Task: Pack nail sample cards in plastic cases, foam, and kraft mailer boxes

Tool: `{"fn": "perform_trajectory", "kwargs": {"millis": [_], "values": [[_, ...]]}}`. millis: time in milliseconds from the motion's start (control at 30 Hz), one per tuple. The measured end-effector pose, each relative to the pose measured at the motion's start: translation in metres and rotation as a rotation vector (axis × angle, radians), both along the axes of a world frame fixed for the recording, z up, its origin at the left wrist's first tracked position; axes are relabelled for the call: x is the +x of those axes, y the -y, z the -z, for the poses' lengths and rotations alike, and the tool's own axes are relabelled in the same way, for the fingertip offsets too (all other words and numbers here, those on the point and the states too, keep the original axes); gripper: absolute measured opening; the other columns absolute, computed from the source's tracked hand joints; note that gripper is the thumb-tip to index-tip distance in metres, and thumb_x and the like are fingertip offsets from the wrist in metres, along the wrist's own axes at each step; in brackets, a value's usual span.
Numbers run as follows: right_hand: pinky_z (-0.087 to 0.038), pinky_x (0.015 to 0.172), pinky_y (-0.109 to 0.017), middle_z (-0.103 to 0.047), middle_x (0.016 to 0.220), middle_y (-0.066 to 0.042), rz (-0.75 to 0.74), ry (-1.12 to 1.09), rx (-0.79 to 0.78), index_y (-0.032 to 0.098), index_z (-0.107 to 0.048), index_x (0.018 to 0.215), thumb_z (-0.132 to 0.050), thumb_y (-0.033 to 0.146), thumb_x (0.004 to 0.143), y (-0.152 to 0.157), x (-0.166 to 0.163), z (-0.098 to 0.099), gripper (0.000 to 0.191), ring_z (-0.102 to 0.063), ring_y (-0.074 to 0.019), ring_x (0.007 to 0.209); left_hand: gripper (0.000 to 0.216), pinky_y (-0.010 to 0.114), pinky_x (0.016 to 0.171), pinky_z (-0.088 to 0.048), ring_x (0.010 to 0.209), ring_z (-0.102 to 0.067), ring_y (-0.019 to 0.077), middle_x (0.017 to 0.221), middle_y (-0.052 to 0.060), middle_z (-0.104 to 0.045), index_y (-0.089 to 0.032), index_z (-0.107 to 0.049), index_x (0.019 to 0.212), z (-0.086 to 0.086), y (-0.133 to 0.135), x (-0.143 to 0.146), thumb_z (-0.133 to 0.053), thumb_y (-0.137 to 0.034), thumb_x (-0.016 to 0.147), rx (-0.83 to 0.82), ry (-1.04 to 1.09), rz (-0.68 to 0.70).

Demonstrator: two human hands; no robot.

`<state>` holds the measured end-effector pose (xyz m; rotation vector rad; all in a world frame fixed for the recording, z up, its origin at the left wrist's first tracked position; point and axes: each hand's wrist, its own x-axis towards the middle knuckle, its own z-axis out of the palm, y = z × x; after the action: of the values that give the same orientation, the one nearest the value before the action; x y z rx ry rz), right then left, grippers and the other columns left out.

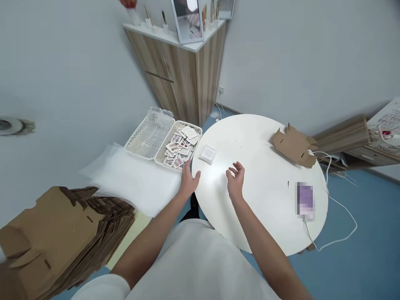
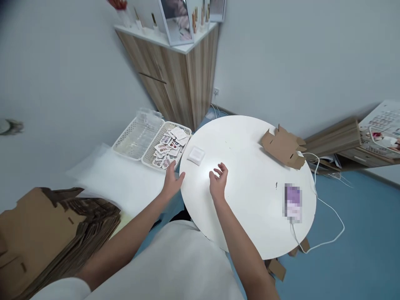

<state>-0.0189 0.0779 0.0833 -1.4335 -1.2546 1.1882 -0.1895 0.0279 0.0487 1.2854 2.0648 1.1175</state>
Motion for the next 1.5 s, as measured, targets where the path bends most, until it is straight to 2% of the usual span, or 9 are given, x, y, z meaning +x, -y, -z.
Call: {"fn": "perform_trajectory", "kwargs": {"millis": [167,367,633,800,900,1033,1167,1333,1500], "values": [[-0.044,0.071,-0.030,-0.041,0.120,-0.008,-0.068,-0.033,-0.109,0.026,-0.034,0.119,-0.045,0.033,0.074,0.039,0.016,0.011,0.047,-0.052,-0.0135,0.083,0.060,0.041,0.097,-0.033,0.122,-0.031,0.0251,0.131,0.013,-0.033,-0.020,-0.024,0.130,-0.005,0.062,0.016,-0.049,-0.032,0.077,-0.091,-0.024,-0.111],[-0.045,0.071,-0.031,-0.047,0.113,-0.007,-0.276,-0.095,-0.177,0.023,-0.041,0.111,-0.045,0.032,0.072,0.065,-0.013,0.023,0.040,-0.053,-0.0115,0.072,0.055,0.041,0.095,-0.036,0.119,-0.036,0.0247,0.129,0.012,-0.035,-0.020,-0.029,0.127,-0.022,0.127,0.002,-0.047,-0.035,0.078,-0.142,-0.069,-0.258],[-0.045,0.060,-0.029,-0.057,0.088,-0.005,-0.634,-0.130,-0.076,0.017,-0.052,0.097,-0.049,0.039,0.071,0.098,-0.085,0.008,0.034,-0.051,-0.0123,0.063,0.043,0.041,0.099,-0.031,0.118,-0.037,0.0251,0.122,0.012,-0.042,-0.018,-0.045,0.115,-0.045,0.216,-0.069,-0.050,-0.032,0.075,-0.091,-0.343,-0.545],[-0.044,0.063,-0.030,-0.059,0.081,-0.003,-1.016,0.085,0.089,0.019,-0.057,0.093,-0.056,0.041,0.067,0.129,-0.154,0.003,0.034,-0.053,-0.0136,0.064,0.039,0.046,0.094,-0.032,0.115,-0.039,0.0293,0.118,0.013,-0.047,-0.019,-0.050,0.110,-0.050,0.288,-0.116,-0.048,-0.036,0.075,-0.279,-0.439,-0.669],[-0.043,0.068,-0.031,-0.059,0.090,-0.004,-1.147,0.255,0.295,0.020,-0.056,0.100,-0.059,0.035,0.067,0.154,-0.206,0.002,0.036,-0.055,-0.0141,0.069,0.044,0.049,0.096,-0.026,0.121,-0.032,0.0313,0.126,0.014,-0.043,-0.021,-0.047,0.116,-0.042,0.322,-0.131,-0.049,-0.037,0.075,-0.384,-0.471,-0.621],[-0.042,0.069,-0.030,-0.055,0.098,-0.007,-1.143,0.494,0.516,0.022,-0.052,0.108,-0.057,0.032,0.071,0.186,-0.269,-0.002,0.038,-0.056,-0.0164,0.077,0.057,0.055,0.099,-0.011,0.128,-0.017,0.0335,0.138,0.014,-0.028,-0.025,-0.039,0.124,-0.025,0.346,-0.136,-0.055,-0.036,0.071,-0.397,-0.512,-0.512],[-0.040,0.063,-0.030,-0.056,0.097,-0.008,-1.109,0.803,0.600,0.023,-0.051,0.103,-0.058,0.031,0.071,0.207,-0.311,-0.007,0.034,-0.056,-0.0220,0.085,0.066,0.057,0.099,-0.006,0.129,-0.013,0.0335,0.140,0.013,-0.024,-0.028,-0.033,0.129,-0.013,0.358,-0.137,-0.058,-0.034,0.069,-0.375,-0.498,-0.411],[-0.037,0.062,-0.031,-0.059,0.085,-0.011,-1.109,1.120,0.632,0.019,-0.048,0.094,-0.047,0.018,0.077,0.218,-0.335,-0.014,0.016,-0.058,-0.0230,0.078,0.067,0.055,0.101,-0.004,0.130,-0.011,0.0333,0.142,0.009,-0.020,-0.030,-0.032,0.130,-0.008,0.367,-0.138,-0.058,-0.033,0.069,-0.312,-0.500,-0.354],[-0.037,0.064,-0.030,-0.059,0.079,-0.010,-1.102,1.239,0.689,0.017,-0.044,0.095,-0.038,0.015,0.081,0.229,-0.347,-0.032,0.016,-0.057,-0.0220,0.078,0.065,0.051,0.100,-0.013,0.129,-0.017,0.0302,0.141,0.011,-0.021,-0.024,-0.025,0.133,-0.021,0.372,-0.147,-0.050,-0.039,0.075,-0.333,-0.521,-0.408]]}}
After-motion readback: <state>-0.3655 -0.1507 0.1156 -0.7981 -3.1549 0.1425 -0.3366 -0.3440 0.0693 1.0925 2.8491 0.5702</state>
